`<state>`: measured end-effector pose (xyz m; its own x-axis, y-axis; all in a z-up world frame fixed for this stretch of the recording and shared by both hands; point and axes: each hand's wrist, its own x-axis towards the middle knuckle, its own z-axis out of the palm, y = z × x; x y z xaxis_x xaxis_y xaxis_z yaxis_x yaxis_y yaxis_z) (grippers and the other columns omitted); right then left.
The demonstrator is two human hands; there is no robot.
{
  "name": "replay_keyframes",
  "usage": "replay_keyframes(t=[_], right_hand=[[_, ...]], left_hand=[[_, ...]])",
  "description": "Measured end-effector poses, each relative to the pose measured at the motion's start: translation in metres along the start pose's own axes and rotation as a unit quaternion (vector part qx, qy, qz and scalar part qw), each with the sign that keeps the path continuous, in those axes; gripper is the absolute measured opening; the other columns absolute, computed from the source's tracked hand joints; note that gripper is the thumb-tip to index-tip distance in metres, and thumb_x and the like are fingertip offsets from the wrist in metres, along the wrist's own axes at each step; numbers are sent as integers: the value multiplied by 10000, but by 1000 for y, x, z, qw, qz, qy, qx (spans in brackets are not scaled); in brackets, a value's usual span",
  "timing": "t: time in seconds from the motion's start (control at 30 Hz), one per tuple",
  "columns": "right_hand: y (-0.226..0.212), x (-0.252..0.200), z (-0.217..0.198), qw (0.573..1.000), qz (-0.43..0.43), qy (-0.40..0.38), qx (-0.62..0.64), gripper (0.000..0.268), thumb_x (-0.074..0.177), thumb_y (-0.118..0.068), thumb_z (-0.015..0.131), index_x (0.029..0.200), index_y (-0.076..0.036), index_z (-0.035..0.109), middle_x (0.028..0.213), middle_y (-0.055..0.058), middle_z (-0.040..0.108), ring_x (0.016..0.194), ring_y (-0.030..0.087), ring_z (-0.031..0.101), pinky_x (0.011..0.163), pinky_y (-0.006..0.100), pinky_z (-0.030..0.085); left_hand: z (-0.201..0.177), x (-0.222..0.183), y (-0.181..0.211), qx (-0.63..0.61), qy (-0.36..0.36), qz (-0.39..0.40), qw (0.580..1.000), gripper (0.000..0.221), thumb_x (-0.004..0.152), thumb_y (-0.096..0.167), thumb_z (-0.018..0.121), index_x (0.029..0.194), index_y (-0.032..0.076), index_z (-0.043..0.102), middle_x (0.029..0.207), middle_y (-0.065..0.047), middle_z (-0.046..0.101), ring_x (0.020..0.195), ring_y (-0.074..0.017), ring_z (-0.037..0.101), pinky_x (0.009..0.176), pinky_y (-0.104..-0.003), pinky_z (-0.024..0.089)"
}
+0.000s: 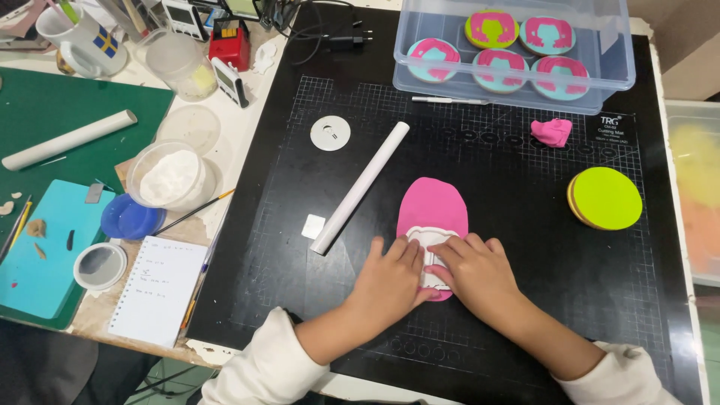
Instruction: Rolling out pink fondant on a mat and using a plastic cutter to create a specific shape.
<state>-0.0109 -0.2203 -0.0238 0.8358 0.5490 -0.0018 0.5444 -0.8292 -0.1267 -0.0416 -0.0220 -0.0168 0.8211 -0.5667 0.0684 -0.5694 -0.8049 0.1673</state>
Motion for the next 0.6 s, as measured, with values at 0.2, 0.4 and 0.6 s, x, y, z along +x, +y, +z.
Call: replay_keyframes(t=[0.2, 0.4, 0.6], right_hand=[[1, -7, -7, 1000, -18, 4, -12, 309, 1003, -383, 586, 1244, -223, 694, 1094, -8, 719, 1049, 183, 617, 835, 386, 406], [18, -25, 14, 985, -101, 126, -68, 304, 847, -127, 673, 1066, -315, 767, 1156, -129, 745, 1004, 235, 588, 663, 493, 362], [19, -21, 25, 981, -129, 115, -85, 199, 867, -120, 694, 1025, -231, 745, 924, -115, 728, 882, 217, 593, 656, 494, 349]], left_hand=[[19, 8, -2, 24, 42, 0, 999, 481, 971, 412, 561, 1101, -18, 732, 1058, -179, 724, 1049, -297, 575, 913, -526, 324], [22, 11, -9, 93, 124, 12, 988, 183, 843, 144, 573, 885, 85, 741, 901, -83, 703, 895, -299, 605, 790, -511, 405], [23, 11, -14, 105, 154, 41, 982, 159, 864, 99, 585, 834, 84, 741, 869, -60, 707, 1100, -285, 599, 835, -528, 425]])
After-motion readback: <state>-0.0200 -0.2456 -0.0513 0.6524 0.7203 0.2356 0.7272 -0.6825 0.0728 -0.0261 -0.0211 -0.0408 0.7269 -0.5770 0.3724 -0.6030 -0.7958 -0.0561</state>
